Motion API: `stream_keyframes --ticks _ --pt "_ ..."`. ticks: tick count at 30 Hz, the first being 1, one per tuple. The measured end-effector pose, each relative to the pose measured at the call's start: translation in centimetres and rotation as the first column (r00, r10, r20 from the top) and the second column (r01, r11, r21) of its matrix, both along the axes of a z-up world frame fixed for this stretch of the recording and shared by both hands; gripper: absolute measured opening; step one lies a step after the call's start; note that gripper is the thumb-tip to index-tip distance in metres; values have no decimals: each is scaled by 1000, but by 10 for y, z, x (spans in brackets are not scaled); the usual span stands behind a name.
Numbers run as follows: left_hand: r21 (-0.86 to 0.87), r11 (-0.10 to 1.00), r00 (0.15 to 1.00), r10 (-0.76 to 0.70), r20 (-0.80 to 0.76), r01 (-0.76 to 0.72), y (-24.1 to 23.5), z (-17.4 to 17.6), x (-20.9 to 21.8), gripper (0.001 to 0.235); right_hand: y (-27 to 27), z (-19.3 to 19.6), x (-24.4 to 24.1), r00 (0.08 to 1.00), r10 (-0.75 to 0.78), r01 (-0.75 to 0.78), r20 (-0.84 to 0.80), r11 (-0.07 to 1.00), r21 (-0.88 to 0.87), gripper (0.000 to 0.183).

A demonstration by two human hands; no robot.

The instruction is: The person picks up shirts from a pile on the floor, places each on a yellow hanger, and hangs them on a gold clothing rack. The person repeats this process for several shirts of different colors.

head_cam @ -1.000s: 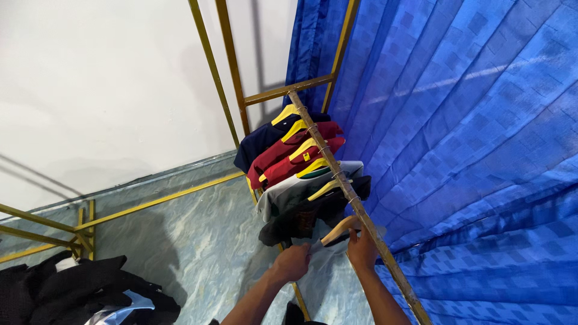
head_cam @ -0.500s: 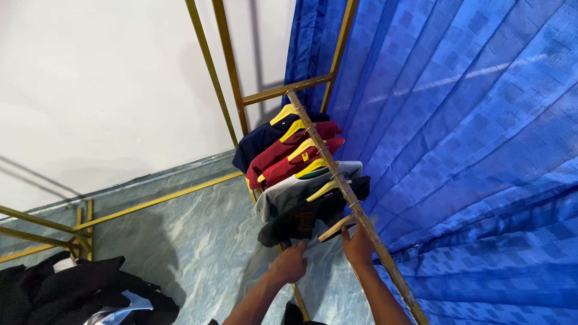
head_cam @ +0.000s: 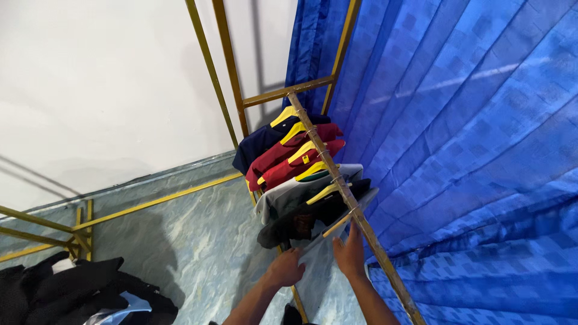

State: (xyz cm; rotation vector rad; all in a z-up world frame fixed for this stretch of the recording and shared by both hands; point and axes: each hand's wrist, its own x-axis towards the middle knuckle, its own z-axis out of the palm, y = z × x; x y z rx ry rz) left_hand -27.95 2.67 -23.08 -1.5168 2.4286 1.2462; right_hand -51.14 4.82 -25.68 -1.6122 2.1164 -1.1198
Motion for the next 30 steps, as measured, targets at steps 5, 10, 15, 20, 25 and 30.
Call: stream_keyframes --ticks 5,10,15,20,25,30 --pt "-73 995 987 64 -147 -75 -19 2 5 34 -1 8 15 999 -32 27 15 975 220 88" --pt "-223 955 938 118 -325 -198 -62 23 17 23 -5 37 34 981 71 82 -180 693 717 67" --pt "-257 934 896 121 -427 -248 -125 57 31 23 -27 61 56 981 177 -45 -77 596 801 58" --pt "-238 928 851 131 -508 -285 -185 91 51 20 -82 96 110 962 37 -157 270 884 440 34" --pt "-150 958 816 119 -566 -243 -240 116 77 19 -150 151 168 921 -88 -17 379 964 265 28" --pt "-133 987 842 3 -540 -90 -303 127 87 20 -192 181 205 905 -111 8 410 970 244 27"
